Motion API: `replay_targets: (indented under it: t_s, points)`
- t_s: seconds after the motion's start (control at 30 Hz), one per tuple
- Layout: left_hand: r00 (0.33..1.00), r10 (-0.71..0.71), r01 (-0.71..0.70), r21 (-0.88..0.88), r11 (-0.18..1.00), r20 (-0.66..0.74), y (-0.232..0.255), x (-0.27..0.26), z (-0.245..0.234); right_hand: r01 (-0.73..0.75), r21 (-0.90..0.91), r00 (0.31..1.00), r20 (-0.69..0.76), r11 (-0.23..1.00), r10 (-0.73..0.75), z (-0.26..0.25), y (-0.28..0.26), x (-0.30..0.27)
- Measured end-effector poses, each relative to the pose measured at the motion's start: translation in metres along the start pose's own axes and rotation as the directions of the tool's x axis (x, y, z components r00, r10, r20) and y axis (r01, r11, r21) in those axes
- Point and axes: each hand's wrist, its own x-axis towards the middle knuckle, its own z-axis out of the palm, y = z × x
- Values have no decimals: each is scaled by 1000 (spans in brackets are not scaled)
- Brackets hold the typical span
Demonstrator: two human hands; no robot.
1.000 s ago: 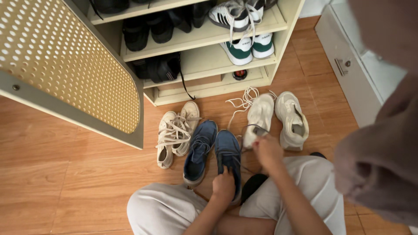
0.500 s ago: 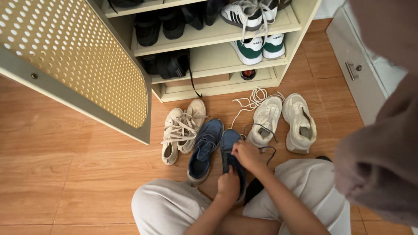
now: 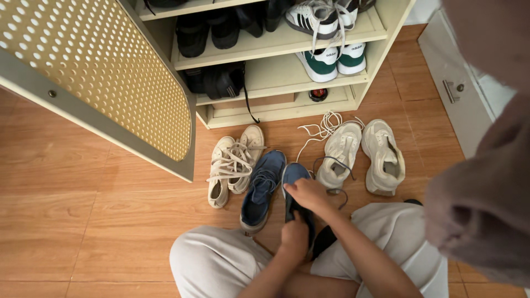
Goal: The person sits on the floor in front of an open shoe cabinet and unlaces a pair of white sneakers, then a pair of blue sneakers, and finally a pair of green sneakers. After unlacing each pair, the person relaces the shoes with their original laces.
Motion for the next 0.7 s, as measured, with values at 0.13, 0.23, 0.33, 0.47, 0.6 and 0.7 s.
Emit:
replay_targets:
  t_s: [0.13,0.23,0.33,0.47,0.6,0.7]
  points:
    - [995,-69,66,-47,997,-74,5,-2,2,71,64,996,-54,995,-67,-10,15,4]
    - [993,-62,59,-36,998,-101,4,-1,6,232,292,972,-102,928,-211,2,44,10]
    - [991,-53,48,-50,998,-121,-3,6,5,-9,648,985,137,762,-105,1,62,12]
    - [993,-52,45,-58,997,-108,4,11,16,-30,366,988,149,930,-27,-17,49,-3]
    - [994,-111,109,-94,990,-10,1,12,22,-20,139,993,118,990,4,-46,10,-9]
    - [997,-43,40,-43,998,-70,-6,12,20,19,472,968,213,881,-135,-65,9,-12]
